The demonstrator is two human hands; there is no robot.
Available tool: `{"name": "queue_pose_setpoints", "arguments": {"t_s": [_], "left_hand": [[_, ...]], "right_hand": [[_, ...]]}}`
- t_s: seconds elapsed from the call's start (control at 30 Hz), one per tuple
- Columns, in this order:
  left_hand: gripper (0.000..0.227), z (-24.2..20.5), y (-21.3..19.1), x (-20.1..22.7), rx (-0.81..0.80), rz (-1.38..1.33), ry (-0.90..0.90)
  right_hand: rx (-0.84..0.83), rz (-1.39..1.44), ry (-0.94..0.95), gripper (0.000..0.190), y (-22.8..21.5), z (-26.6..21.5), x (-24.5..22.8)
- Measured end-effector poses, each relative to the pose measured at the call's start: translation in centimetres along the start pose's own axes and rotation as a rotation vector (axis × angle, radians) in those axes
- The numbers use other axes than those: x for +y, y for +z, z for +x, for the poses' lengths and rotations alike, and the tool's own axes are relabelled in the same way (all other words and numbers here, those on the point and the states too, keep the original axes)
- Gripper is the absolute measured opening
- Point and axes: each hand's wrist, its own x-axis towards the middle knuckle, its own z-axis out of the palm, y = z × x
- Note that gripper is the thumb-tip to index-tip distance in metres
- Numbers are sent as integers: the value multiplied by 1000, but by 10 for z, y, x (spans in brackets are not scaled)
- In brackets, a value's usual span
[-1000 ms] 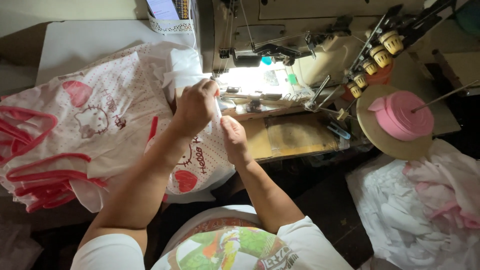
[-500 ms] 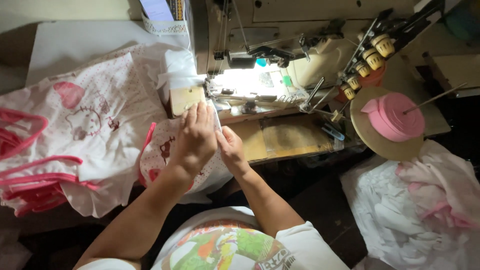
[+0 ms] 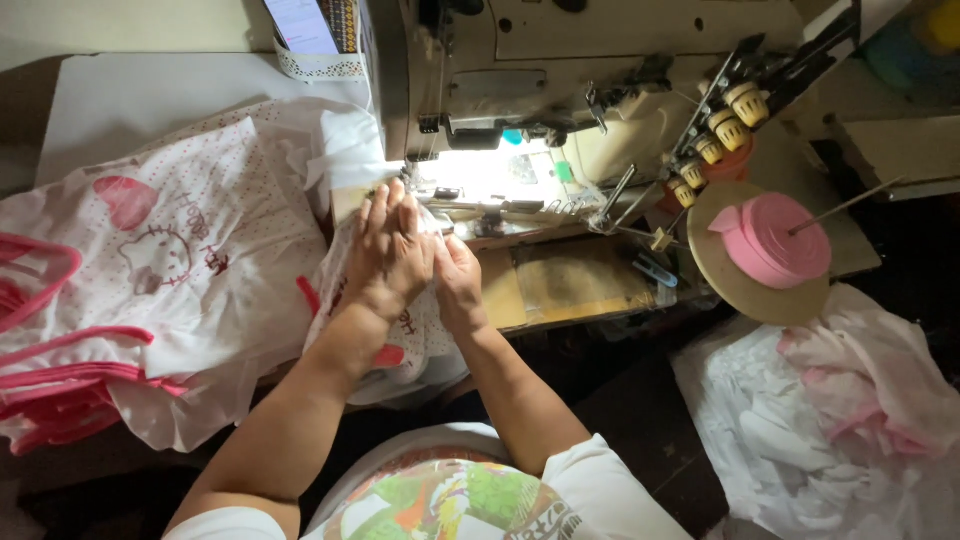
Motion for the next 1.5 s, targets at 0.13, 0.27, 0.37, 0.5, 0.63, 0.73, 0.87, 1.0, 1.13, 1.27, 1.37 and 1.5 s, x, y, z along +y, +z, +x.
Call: {"name": "queue_pose_setpoints", "arguments": {"t_s": [0.13,0.27,0.37,0.5,0.63,0.73,0.87,1.0,1.13,1.27,1.37,1.5], "left_hand": [[47,-33,-16,-6,195,38,50],[70,-119,-2,-10,283,145,-118],[21,-158,19,-63,-98,-221,-311],[24,-152,15,-114,-95,-457,-346],[32,-137,-10,-119,-53,-563,-287],[34,-120,-53,-104,-57,-690,-289],[34,-100,-86,-89,-73,-729,-315],[39,-92,-50,-121,-59,-615,-279],[35,-65,-39,-134,83,-338,-116],[32,-35,-14,-163,153,-127,-16],[28,-11,33,-199,218,62,54],[31,6,40,-185,144,129,-122]], "right_hand": [[66,-47,-56,20,-5,-10,9],[254,-59,-127,10,-15,-15,1],[233,-130,-152,14,-20,-14,5],[140,-36,-47,18,8,-30,-17],[37,-149,-28,18,-12,-33,17],[-45,-285,-57,18,-25,-36,20],[-55,-305,-88,18,-23,-34,19],[-76,-341,-101,19,-25,-29,27],[-76,-326,-83,20,-24,-29,25],[-48,-276,-57,23,-22,-27,27],[-47,-269,-60,21,-19,-21,27],[-44,-302,-58,22,-11,-14,28]]}}
